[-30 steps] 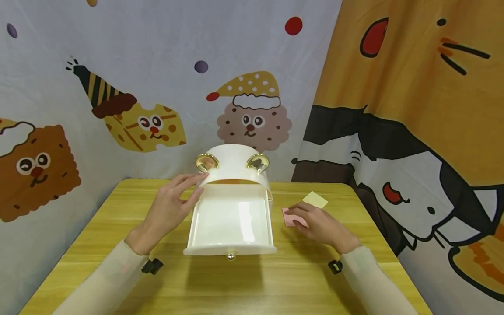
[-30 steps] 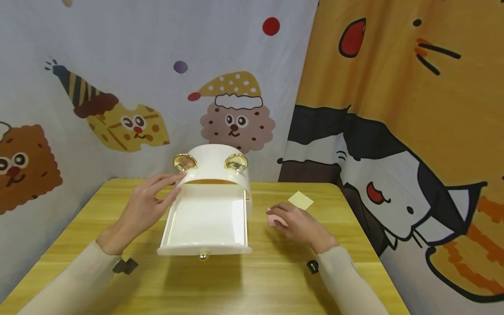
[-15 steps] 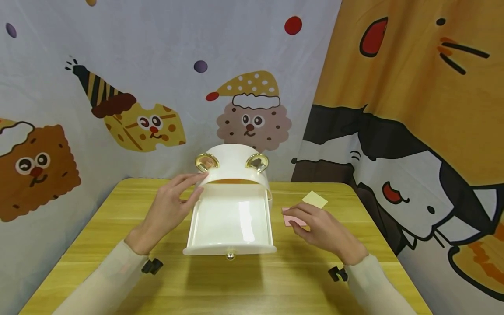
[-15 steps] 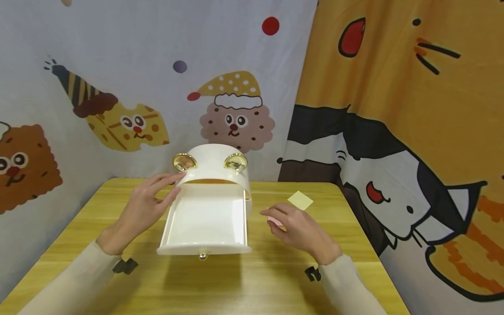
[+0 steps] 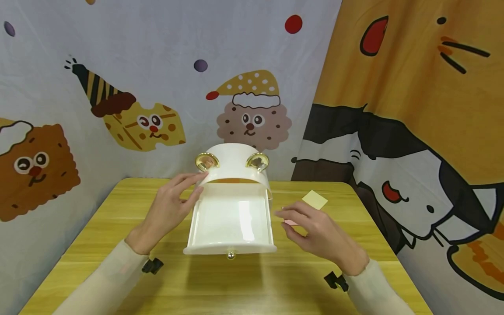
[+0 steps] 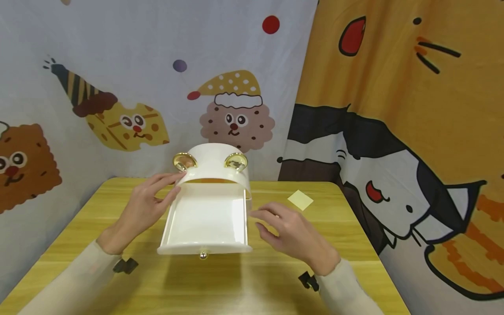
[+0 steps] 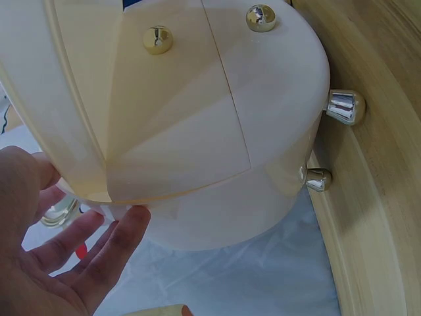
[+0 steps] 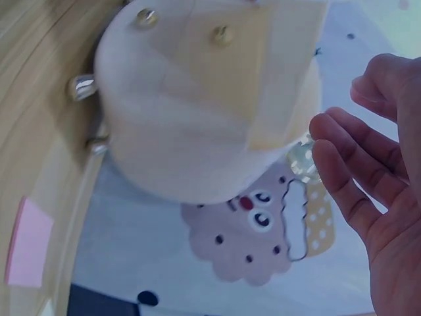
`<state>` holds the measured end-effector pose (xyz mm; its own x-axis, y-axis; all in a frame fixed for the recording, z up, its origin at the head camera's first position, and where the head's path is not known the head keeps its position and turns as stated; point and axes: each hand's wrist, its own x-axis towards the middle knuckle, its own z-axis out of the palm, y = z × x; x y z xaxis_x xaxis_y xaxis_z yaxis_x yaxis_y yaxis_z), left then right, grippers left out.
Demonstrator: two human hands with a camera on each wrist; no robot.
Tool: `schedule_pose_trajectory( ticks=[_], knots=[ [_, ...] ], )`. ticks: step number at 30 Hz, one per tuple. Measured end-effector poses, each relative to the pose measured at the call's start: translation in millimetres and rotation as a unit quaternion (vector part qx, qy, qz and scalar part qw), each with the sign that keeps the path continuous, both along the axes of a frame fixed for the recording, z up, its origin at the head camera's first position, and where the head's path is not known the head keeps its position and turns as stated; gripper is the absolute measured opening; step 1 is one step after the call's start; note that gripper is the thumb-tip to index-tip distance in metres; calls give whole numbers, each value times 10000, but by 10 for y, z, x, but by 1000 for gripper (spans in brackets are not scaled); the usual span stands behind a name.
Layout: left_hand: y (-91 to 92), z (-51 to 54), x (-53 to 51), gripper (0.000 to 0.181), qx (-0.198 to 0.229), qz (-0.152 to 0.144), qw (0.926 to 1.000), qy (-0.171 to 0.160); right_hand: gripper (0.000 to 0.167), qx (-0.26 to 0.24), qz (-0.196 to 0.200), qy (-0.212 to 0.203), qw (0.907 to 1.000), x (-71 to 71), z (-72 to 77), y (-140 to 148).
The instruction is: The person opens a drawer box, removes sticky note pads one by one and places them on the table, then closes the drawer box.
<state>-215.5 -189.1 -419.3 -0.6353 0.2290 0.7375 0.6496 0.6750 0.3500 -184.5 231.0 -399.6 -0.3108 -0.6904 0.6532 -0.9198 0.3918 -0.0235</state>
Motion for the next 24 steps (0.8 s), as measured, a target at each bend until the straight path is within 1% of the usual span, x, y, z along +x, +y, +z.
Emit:
schedule_pose_trajectory(
  ticks=[1, 4, 8, 11, 14, 18, 24],
  knots=[
    [0, 2, -1, 45, 4, 1, 10000, -10, 24, -39, 38, 17, 10000, 24, 23, -24],
    [2, 9, -1, 45, 10, 13, 10000, -36, 26, -118, 156, 109, 9997, 95, 90, -101],
    [2, 11, 3, 45, -13, 37, 10000, -49, 28, -297, 518, 441, 9972, 172, 165, -215],
    [0, 6, 6, 45, -21, 53, 10000, -67, 27, -419, 766, 558, 9946, 231, 199, -293],
    [2, 2, 7, 45, -12, 63, 9999, -109, 26, -464, 916, 610, 9928, 294, 208, -359],
    [4, -2, 3, 45, -3, 71, 9999, -134, 26, -371, 999, 648, 9922, 370, 198, -435],
    [4, -5, -7, 45, -13, 60, 10000, -44, 27, -165, 1068, 615, 9922, 445, 186, -525]
  ],
)
